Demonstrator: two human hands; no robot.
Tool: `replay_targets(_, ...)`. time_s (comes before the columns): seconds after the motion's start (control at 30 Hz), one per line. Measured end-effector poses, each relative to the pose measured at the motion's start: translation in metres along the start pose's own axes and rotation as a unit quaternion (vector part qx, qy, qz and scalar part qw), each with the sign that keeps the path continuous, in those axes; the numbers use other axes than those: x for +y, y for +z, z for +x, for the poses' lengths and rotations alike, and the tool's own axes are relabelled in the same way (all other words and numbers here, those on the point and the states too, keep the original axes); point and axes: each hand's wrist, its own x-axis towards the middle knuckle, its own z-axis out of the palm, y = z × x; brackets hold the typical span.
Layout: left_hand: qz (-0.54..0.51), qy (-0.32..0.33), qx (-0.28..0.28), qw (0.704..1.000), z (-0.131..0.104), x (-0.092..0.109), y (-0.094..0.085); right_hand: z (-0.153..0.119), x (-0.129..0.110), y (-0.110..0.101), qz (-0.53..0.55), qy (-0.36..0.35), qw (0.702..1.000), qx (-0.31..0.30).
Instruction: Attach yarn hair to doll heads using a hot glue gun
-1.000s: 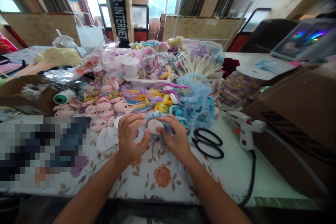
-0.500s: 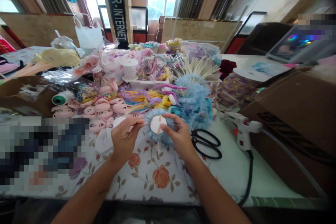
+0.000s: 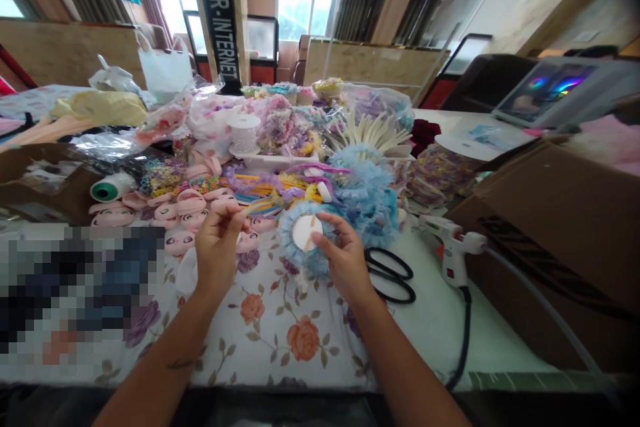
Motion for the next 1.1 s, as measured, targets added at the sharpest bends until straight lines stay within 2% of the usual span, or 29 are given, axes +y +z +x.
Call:
replay_targets(0.2, 0.025, -0.005, 0.006, 1.000, -0.002, -0.002, -0.002, -0.002, -0.002, 0.000, -0.031, -0.013, 0.999, -0.021)
replay_targets(0.33, 0.108, 0.037, -0.047, 0.992, -0.006, 0.002, 0.000, -0.004, -0.007, 0.001, -0.130, -0.058, 0.989, -0.035)
replay_targets(0.47, 0.237, 0.128, -0.116, 0.956, -0.008, 0.006, 0.003, -0.006, -0.008, 0.003, -0.205, -0.115, 0.969, -0.075)
replay_targets(0.53, 0.262, 0.144, -0.132, 0.945, -0.008, 0.005, 0.005, -0.006, -0.007, 0.003, -0.217, -0.129, 0.963, -0.091)
replay_targets(0.6, 0.250, 0.123, -0.143, 0.950, -0.008, 0.003, 0.005, -0.006, -0.007, 0.003, -0.221, -0.132, 0.961, -0.101)
replay_targets(0.73, 0.176, 0.037, -0.161, 0.970, -0.009, -0.003, 0.005, -0.007, -0.006, 0.002, -0.216, -0.135, 0.961, -0.110)
replay_targets(0.9, 0.109, -0.054, -0.139, 0.983, -0.009, -0.003, 0.008, -0.009, -0.008, 0.003, -0.205, -0.117, 0.965, -0.114)
replay_targets(1.1, 0.083, -0.051, -0.135, 0.986, -0.008, -0.003, 0.009, -0.009, -0.010, 0.005, -0.186, -0.105, 0.971, -0.108)
